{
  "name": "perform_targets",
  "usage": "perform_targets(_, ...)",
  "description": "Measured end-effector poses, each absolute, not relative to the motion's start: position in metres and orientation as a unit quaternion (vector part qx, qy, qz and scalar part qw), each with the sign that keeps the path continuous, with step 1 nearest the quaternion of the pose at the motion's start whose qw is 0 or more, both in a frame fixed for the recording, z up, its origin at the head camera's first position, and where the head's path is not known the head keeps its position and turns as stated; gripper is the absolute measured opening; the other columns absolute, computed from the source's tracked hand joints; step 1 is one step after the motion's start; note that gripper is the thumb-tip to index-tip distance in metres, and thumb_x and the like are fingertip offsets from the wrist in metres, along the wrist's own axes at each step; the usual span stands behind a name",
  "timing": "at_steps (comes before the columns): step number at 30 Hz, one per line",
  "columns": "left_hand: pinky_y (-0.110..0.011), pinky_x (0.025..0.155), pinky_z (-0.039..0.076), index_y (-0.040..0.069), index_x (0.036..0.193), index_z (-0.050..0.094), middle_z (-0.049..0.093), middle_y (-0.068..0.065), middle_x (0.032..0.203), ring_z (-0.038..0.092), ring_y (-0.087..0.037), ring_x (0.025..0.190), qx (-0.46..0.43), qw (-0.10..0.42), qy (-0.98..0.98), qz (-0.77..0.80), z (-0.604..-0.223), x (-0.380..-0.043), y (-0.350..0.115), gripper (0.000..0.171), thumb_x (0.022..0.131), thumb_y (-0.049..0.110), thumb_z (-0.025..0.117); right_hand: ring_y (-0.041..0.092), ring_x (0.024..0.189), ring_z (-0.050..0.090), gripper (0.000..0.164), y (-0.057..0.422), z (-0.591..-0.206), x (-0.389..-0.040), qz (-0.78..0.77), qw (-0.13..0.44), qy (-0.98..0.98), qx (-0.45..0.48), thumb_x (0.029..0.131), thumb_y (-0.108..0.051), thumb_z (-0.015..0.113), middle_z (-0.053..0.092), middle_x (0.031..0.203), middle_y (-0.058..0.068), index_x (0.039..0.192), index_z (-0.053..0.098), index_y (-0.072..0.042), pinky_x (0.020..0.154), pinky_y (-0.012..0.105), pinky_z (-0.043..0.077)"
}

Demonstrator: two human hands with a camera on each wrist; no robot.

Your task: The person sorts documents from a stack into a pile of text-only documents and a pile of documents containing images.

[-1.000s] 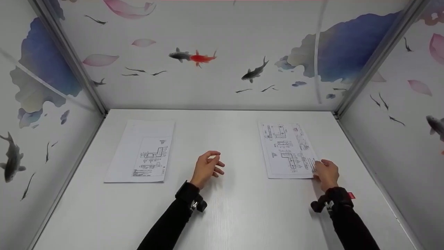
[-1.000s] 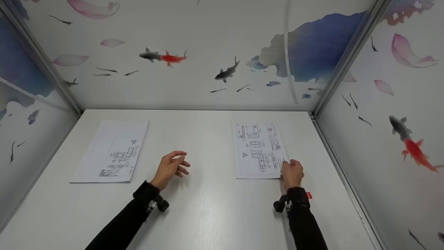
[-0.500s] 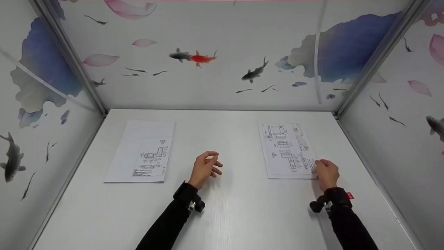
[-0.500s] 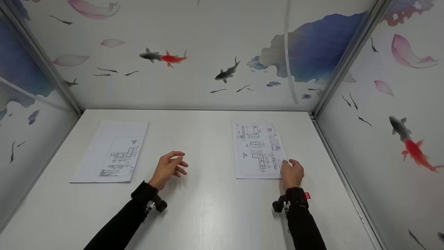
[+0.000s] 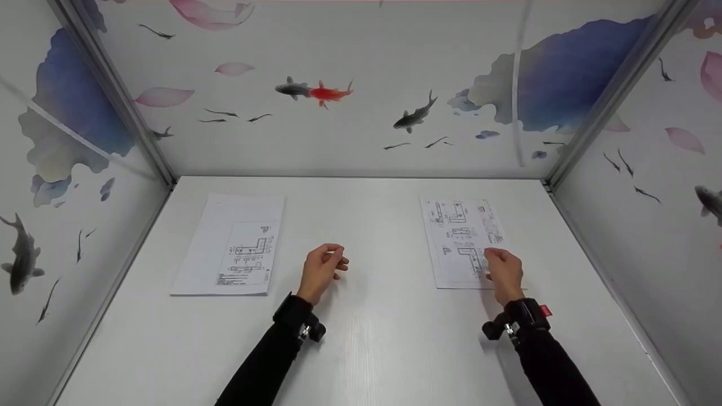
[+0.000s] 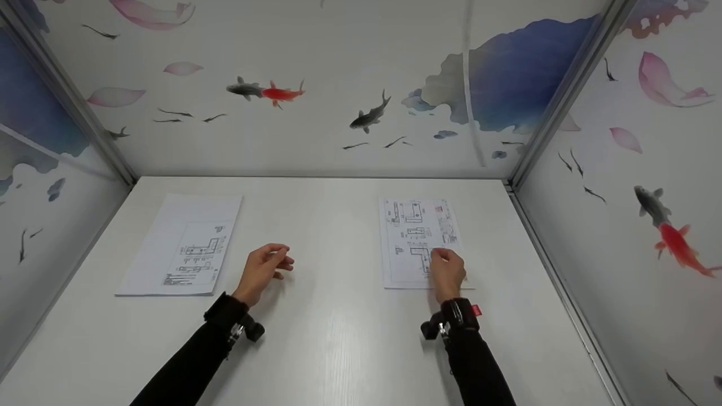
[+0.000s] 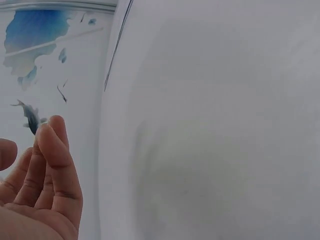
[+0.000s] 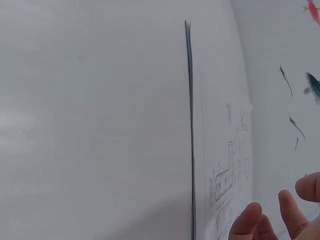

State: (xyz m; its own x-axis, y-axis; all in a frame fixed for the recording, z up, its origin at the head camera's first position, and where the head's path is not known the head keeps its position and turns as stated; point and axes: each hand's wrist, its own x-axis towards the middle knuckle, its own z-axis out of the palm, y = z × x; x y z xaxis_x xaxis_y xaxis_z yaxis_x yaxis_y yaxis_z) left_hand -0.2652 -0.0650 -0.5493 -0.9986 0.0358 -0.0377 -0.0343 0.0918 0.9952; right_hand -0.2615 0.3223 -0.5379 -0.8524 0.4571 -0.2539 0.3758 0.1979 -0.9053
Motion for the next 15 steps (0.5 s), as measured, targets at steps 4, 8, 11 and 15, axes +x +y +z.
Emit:
perform_targets(4,-0.032,0.073,0.053,0.001,0.116,0.065,0.072,-0.017,0.097,0.069,-0.026,0.092,-0.006,0.013,0.755,0.655,-0.548,-0.267,-0.072,0.033,0.099,0.028,0.058,0.02,0.106,0.051,0.044,0.309,-0.537,-0.267,0.592,0.039,-0.762,-0.259,0.1,-0.029,0.051,0.055,0.127,0.013,0.133,0.056,-0.001,0.078,0.029,0.052)
perform_targets(8,-0.031,0.073,0.053,0.004,0.117,0.066,0.072,-0.016,0.098,0.069,-0.021,0.087,-0.014,0.008,0.764,0.645,-0.545,-0.268,-0.082,0.032,0.099,0.03,0.059,0.02,0.103,0.059,0.041,0.294,-0.534,-0.27,0.612,0.015,-0.753,-0.24,0.1,-0.027,0.053,0.062,0.119,0.014,0.13,0.057,0.0,0.085,0.033,0.051)
perform_targets(11,-0.029,0.071,0.052,0.006,0.118,0.066,0.072,-0.016,0.099,0.069,-0.019,0.084,-0.025,-0.004,0.776,0.63,-0.542,-0.269,-0.092,0.033,0.098,0.031,0.059,0.019,0.103,0.063,0.04,0.28,-0.531,-0.27,0.621,-0.023,-0.756,-0.205,0.1,-0.027,0.053,0.066,0.116,0.011,0.13,0.057,0.0,0.095,0.038,0.05)
perform_targets(15,-0.027,0.071,0.052,0.007,0.117,0.067,0.071,-0.017,0.103,0.068,-0.019,0.086,-0.042,-0.019,0.788,0.614,-0.538,-0.272,-0.108,0.03,0.098,0.03,0.06,0.02,0.102,0.065,0.039,0.263,-0.529,-0.27,0.616,-0.063,-0.769,-0.155,0.101,-0.025,0.053,0.066,0.113,0.012,0.129,0.057,0.001,0.095,0.039,0.051)
